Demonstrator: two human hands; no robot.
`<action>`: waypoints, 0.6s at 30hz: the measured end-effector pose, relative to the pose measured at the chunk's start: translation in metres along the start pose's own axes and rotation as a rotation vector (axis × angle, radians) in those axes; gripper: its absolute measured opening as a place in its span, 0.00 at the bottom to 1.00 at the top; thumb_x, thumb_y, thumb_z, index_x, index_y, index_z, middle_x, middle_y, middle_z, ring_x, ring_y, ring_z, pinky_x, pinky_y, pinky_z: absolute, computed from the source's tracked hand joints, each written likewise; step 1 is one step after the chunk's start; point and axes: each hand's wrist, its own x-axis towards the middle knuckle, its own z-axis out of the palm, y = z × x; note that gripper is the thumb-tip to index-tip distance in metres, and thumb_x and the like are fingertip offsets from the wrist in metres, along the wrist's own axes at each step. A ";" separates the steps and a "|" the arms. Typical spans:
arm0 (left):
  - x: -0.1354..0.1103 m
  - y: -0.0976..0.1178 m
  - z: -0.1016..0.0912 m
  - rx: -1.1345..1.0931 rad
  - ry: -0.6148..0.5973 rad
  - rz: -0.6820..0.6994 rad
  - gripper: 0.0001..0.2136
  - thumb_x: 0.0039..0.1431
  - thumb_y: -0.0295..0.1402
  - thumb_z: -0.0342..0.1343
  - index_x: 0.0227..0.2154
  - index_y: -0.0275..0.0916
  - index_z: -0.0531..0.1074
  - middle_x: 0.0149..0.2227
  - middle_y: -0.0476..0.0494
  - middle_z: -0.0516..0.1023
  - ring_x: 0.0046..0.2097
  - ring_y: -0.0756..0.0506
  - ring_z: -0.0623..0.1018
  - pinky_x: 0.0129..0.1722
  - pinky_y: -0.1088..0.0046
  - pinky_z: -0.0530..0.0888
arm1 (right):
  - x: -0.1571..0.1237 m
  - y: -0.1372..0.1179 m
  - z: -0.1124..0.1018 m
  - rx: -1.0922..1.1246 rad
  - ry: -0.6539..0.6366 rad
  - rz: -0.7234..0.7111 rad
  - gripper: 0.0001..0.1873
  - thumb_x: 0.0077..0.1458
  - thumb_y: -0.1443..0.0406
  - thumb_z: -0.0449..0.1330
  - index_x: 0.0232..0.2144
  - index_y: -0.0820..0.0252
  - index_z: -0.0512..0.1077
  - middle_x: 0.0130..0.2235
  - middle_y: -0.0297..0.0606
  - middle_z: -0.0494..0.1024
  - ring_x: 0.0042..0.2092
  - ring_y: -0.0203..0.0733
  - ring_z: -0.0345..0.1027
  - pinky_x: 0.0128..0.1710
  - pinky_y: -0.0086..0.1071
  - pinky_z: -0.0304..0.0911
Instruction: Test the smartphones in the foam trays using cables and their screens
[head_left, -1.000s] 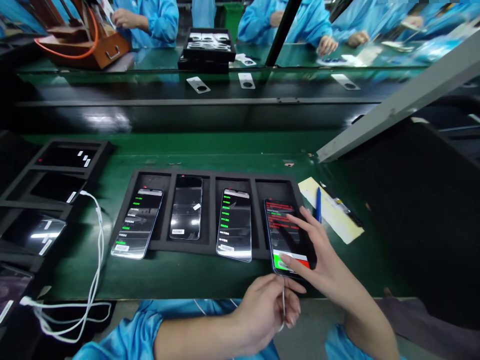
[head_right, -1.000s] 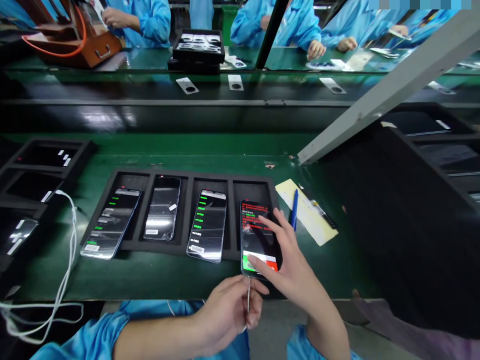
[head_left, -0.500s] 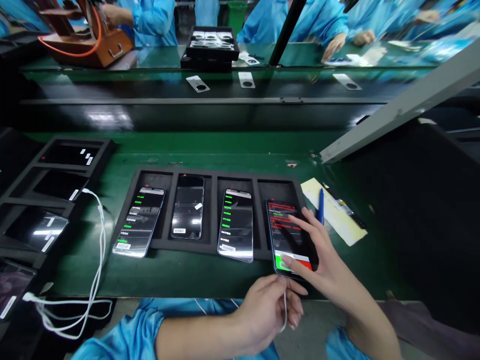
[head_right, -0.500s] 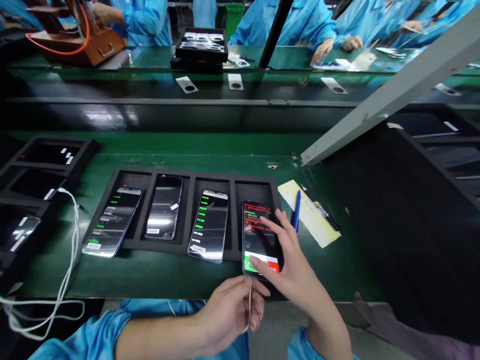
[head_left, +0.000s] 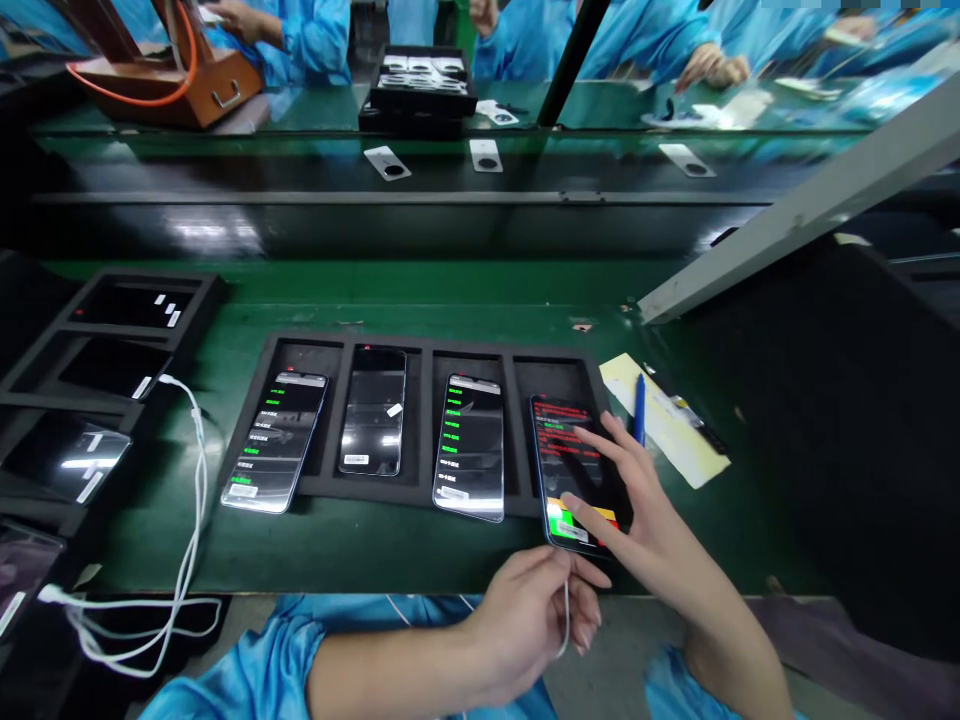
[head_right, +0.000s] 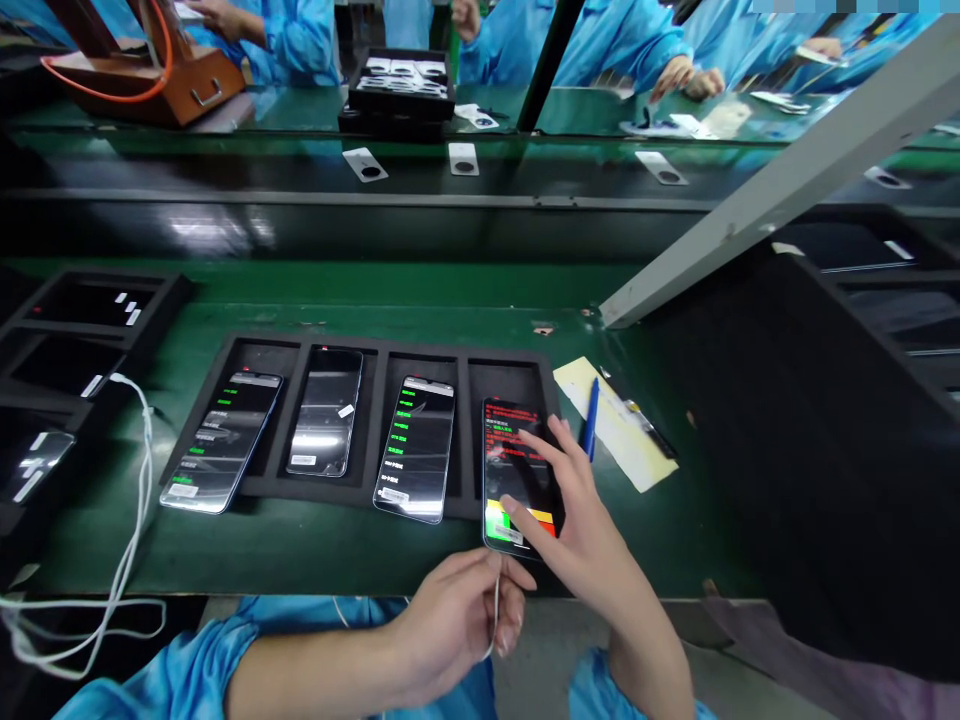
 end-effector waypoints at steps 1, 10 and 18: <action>0.000 0.000 0.000 -0.001 0.003 -0.005 0.31 0.46 0.61 0.73 0.35 0.36 0.76 0.24 0.52 0.70 0.25 0.51 0.65 0.31 0.67 0.55 | 0.000 0.000 0.000 0.004 -0.001 0.002 0.33 0.70 0.44 0.60 0.71 0.41 0.64 0.80 0.40 0.51 0.80 0.62 0.44 0.78 0.64 0.47; -0.002 0.006 0.004 -0.005 0.023 -0.027 0.35 0.40 0.64 0.75 0.34 0.36 0.76 0.24 0.53 0.71 0.24 0.52 0.65 0.30 0.69 0.55 | -0.001 0.000 -0.003 0.038 -0.031 0.018 0.31 0.73 0.45 0.58 0.72 0.40 0.62 0.81 0.39 0.49 0.81 0.59 0.39 0.78 0.62 0.49; -0.003 0.007 0.000 0.007 0.021 -0.041 0.35 0.42 0.62 0.76 0.37 0.31 0.80 0.25 0.51 0.71 0.25 0.52 0.66 0.31 0.70 0.58 | -0.003 -0.002 -0.001 0.064 -0.028 0.025 0.31 0.72 0.45 0.58 0.72 0.38 0.62 0.81 0.38 0.48 0.82 0.59 0.38 0.78 0.64 0.47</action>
